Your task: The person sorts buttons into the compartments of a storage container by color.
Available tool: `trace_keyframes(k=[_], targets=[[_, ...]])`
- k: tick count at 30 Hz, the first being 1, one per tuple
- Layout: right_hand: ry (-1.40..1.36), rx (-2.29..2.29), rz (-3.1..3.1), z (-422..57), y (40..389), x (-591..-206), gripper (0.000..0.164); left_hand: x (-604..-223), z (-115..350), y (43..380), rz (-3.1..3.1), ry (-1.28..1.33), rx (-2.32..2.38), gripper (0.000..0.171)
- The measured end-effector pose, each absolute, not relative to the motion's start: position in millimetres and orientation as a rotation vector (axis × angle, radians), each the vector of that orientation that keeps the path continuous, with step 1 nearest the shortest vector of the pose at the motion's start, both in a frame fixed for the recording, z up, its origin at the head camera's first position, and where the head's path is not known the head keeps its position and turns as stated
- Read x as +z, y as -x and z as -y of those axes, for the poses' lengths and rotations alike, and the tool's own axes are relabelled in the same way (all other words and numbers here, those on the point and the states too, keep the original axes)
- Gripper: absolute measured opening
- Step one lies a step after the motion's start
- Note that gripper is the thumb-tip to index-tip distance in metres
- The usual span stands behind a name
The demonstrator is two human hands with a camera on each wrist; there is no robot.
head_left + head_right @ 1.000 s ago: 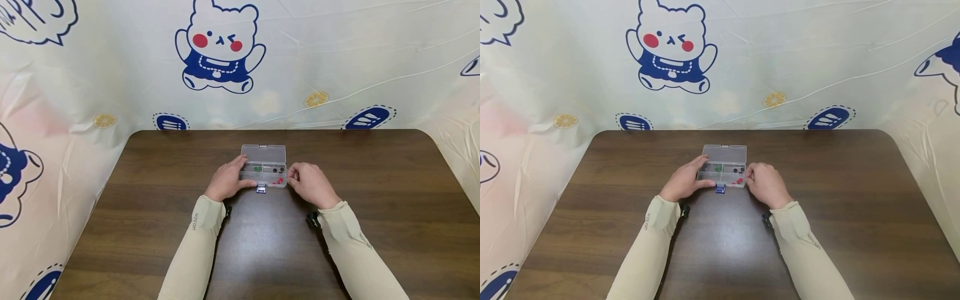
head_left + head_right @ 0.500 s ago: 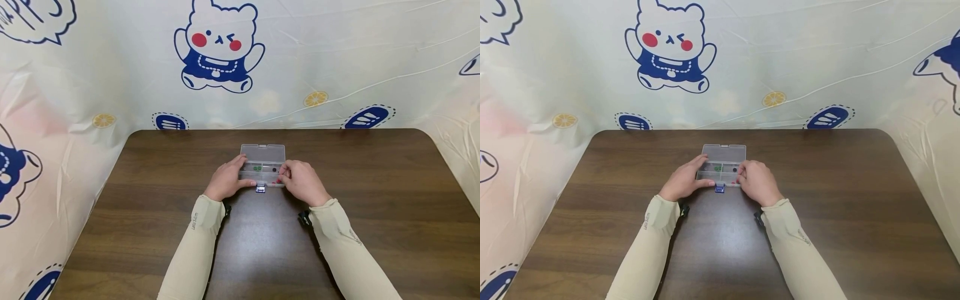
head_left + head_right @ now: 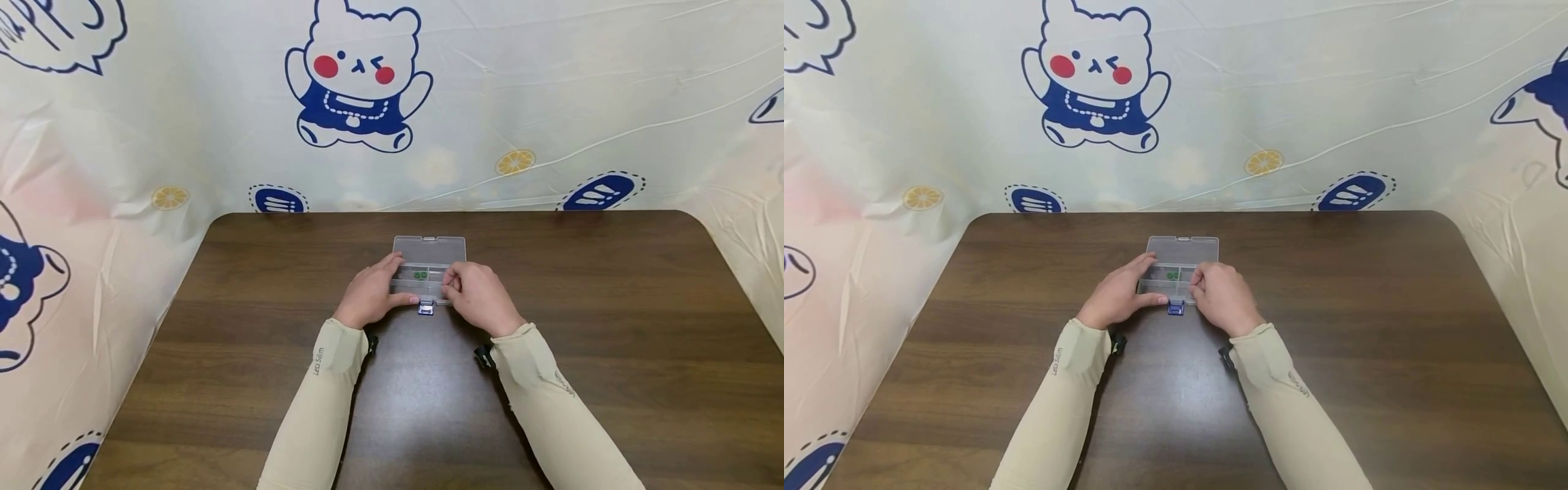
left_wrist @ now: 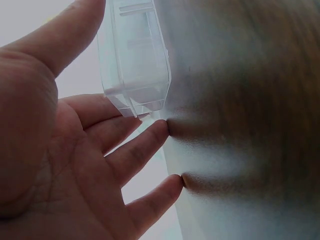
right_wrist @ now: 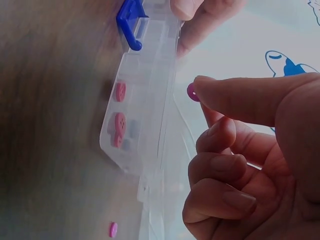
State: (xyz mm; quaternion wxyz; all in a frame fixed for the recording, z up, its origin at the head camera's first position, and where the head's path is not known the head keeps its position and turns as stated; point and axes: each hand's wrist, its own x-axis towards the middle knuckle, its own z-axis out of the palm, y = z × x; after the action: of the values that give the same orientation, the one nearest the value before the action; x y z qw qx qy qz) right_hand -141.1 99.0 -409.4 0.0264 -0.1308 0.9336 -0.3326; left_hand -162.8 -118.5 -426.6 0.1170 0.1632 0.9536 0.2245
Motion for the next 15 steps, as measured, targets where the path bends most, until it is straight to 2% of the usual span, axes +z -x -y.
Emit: trace_keyframes(k=[15], targets=[[0.504,-1.038,-2.876,-85.0,145.2,-416.6,0.009,-427.9,119.0,161.9,-2.808,-0.505,0.649,0.085]])
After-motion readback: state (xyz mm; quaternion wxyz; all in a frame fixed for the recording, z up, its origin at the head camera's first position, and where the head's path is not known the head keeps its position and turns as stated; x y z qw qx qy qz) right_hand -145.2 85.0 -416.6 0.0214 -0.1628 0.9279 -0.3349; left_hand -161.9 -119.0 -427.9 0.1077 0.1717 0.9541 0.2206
